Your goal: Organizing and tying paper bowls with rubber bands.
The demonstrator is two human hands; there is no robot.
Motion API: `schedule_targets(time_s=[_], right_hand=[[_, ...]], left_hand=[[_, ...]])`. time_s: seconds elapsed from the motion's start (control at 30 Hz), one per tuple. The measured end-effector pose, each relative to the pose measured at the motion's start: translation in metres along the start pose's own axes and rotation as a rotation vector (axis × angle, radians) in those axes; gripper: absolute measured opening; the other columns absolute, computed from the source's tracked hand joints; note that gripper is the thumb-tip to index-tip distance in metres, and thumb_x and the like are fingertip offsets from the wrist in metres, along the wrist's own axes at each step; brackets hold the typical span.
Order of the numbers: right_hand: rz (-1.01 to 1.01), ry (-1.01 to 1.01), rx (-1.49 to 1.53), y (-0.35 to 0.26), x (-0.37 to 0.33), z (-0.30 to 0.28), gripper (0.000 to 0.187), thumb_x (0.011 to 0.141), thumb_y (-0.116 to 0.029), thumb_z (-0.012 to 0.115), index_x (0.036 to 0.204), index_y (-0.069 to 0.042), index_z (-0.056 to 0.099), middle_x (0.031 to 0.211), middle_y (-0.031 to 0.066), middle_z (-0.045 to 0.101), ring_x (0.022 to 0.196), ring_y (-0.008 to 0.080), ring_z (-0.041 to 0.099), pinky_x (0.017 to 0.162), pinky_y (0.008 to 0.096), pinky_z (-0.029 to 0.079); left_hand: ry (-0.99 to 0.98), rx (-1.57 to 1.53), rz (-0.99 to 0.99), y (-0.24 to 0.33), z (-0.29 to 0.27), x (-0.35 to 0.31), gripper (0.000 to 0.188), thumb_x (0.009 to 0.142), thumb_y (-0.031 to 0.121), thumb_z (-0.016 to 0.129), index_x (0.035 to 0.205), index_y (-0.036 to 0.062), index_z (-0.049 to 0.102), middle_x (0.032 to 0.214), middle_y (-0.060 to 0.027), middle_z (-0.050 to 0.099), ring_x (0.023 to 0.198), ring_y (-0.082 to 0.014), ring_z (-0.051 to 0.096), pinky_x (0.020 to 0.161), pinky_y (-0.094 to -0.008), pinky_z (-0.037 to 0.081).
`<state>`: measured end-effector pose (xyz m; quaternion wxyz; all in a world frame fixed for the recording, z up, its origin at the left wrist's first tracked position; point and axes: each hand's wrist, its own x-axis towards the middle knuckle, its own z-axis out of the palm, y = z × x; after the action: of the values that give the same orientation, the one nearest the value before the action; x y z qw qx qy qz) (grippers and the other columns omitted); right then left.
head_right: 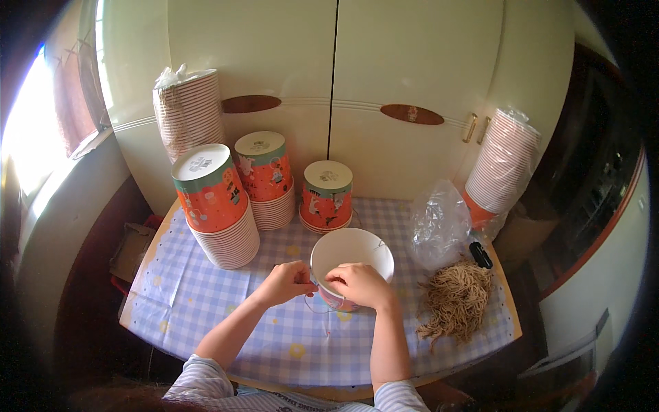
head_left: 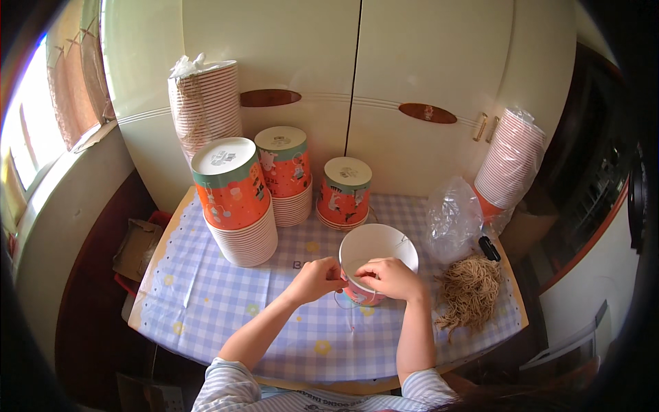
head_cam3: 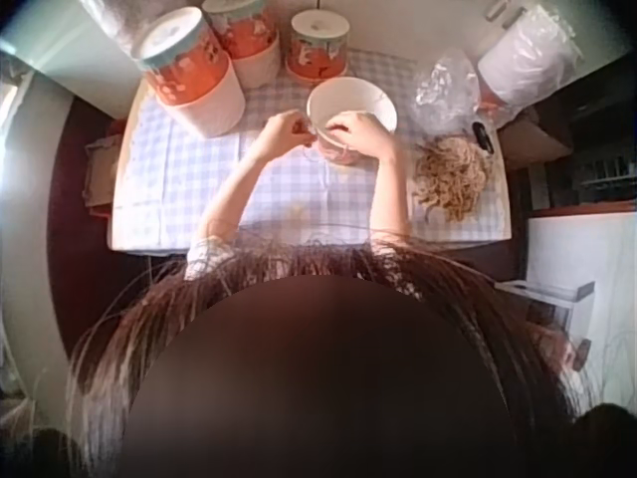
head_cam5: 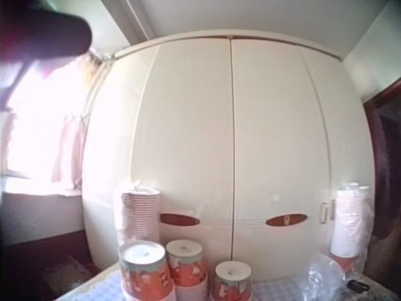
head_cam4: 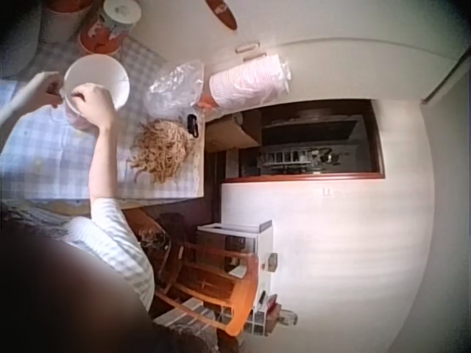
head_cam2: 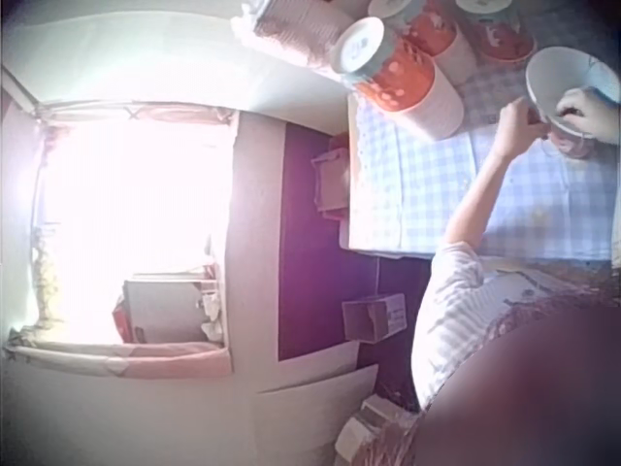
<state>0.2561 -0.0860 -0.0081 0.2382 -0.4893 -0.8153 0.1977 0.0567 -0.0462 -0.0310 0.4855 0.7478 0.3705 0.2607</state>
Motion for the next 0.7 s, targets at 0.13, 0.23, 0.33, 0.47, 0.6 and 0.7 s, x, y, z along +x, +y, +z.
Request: schedule_targets(time_s=[0.13, 0.23, 0.33, 0.47, 0.6, 0.7], right_hand=[[-0.026, 0.011, -0.025, -0.0042, 0.0049, 0.0058, 0.018, 0.077, -0.014, 0.057, 0.09, -0.004, 0.064, 0.083, 0.0102, 0.063, 0.076, 0.0258, 0.061, 0.069, 0.0334, 0.048], [-0.022, 0.005, -0.023, -0.0056, 0.0063, 0.0056, 0.018, 0.076, -0.014, 0.057, 0.09, -0.004, 0.064, 0.083, 0.0102, 0.063, 0.076, 0.0257, 0.061, 0.069, 0.0334, 0.048], [-0.025, -0.001, -0.02, -0.0038, 0.0069, 0.0068, 0.018, 0.076, -0.014, 0.057, 0.09, -0.004, 0.064, 0.083, 0.0103, 0.063, 0.075, 0.0256, 0.061, 0.069, 0.0335, 0.048], [-0.014, -0.016, -0.021, -0.0044, 0.0078, 0.0071, 0.018, 0.076, -0.013, 0.057, 0.09, -0.005, 0.064, 0.084, 0.0105, 0.063, 0.076, 0.0257, 0.061, 0.069, 0.0334, 0.048], [-0.026, -0.021, -0.003, -0.0028, 0.0086, 0.0084, 0.019, 0.075, -0.012, 0.057, 0.091, -0.005, 0.064, 0.085, 0.0109, 0.064, 0.075, 0.0257, 0.061, 0.069, 0.0332, 0.048], [-0.012, -0.025, 0.017, -0.0031, 0.0088, 0.009, 0.019, 0.075, -0.012, 0.057, 0.091, -0.005, 0.064, 0.085, 0.0106, 0.064, 0.075, 0.0255, 0.062, 0.068, 0.0331, 0.048]], left_hand=[[0.006, -0.029, 0.001, -0.0028, 0.0016, 0.0001, 0.022, 0.074, 0.006, 0.067, 0.068, 0.002, 0.046, 0.062, -0.0042, 0.058, 0.066, -0.0099, 0.062, 0.05, -0.0209, 0.043], [0.009, -0.064, -0.003, -0.0043, 0.0025, 0.0009, 0.023, 0.074, 0.005, 0.067, 0.069, 0.0023, 0.045, 0.063, -0.0035, 0.057, 0.067, -0.0103, 0.063, 0.05, -0.0208, 0.043], [0.01, -0.057, -0.014, -0.0047, 0.0035, 0.0015, 0.023, 0.074, 0.004, 0.067, 0.069, 0.0023, 0.044, 0.063, -0.0032, 0.057, 0.068, -0.0107, 0.063, 0.05, -0.0207, 0.044], [0.014, -0.047, 0.003, -0.006, 0.0045, 0.0025, 0.022, 0.075, 0.004, 0.066, 0.069, 0.0022, 0.045, 0.064, -0.0038, 0.058, 0.069, -0.0108, 0.063, 0.052, -0.0209, 0.045], [-0.022, -0.056, 0.01, -0.0078, 0.0057, 0.0023, 0.022, 0.075, 0.003, 0.066, 0.07, 0.0022, 0.044, 0.065, -0.0046, 0.059, 0.069, -0.0109, 0.063, 0.053, -0.0209, 0.045], [-0.008, -0.041, 0.036, -0.0094, 0.0056, 0.0022, 0.023, 0.075, 0.004, 0.066, 0.069, 0.0022, 0.044, 0.064, -0.0048, 0.059, 0.068, -0.011, 0.063, 0.053, -0.021, 0.046]])
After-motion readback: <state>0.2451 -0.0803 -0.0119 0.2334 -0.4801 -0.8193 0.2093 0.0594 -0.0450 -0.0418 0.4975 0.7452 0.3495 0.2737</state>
